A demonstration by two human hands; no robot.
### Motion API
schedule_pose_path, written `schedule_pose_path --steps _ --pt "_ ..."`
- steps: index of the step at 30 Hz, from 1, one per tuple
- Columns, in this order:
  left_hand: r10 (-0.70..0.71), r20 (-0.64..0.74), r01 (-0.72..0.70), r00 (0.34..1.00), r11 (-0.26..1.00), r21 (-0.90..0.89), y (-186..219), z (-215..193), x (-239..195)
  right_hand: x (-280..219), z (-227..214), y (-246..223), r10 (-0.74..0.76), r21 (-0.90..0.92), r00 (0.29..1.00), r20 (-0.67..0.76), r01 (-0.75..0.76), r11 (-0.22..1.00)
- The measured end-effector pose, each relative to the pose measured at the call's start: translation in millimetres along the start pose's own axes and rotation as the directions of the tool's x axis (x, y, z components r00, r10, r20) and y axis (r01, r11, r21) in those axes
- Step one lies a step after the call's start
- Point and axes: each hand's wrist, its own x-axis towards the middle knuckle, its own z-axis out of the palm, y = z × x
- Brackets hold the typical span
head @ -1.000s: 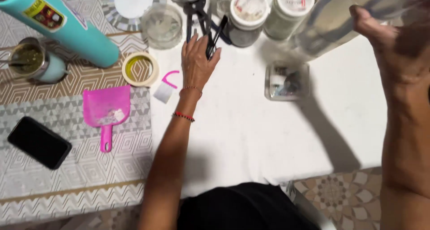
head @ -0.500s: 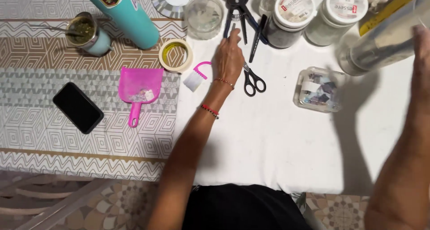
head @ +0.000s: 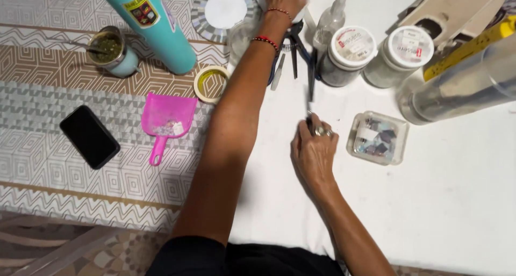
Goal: Using pliers to work on a small object and cleaning the workspace with a brush and dustpan.
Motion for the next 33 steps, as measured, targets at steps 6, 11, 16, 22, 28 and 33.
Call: schedule_pose_path --steps 6,11,16,22,28,33 --pt "0.165 -0.048 -0.168 0.985 0.984 -0.052 -8 -98 -34 -14 41 36 0.016 -0.168 0.984 -0.178 -0.046 0.985" --pt "0.293 -0.211 -0.337 0.933 0.916 -0.219 -59 -106 -73 -4 31 53 -0.033 -0.121 0.971 -0.236 0.005 0.993" --pt "0.377 -0.413 -0.517 0.829 0.797 -0.311 -94 -157 -163 4 -6 29 -0.085 0.152 0.952 -0.294 0.134 0.979" --pt "0.403 -0.576 -0.670 0.711 0.635 -0.383 21 -274 -327 4 -6 18 0.146 0.995 0.988 -0.050 0.061 -0.075" --pt "0.722 -0.058 -0.489 0.690 0.405 -0.773 38 -290 -439 -6 -40 14 0.226 0.722 0.743 0.630 -0.453 -0.522" --pt "0.878 0.242 -0.210 0.412 0.350 -0.913 17 -247 -502 -44 -20 23 0.447 0.828 0.780 0.438 -0.544 0.139"
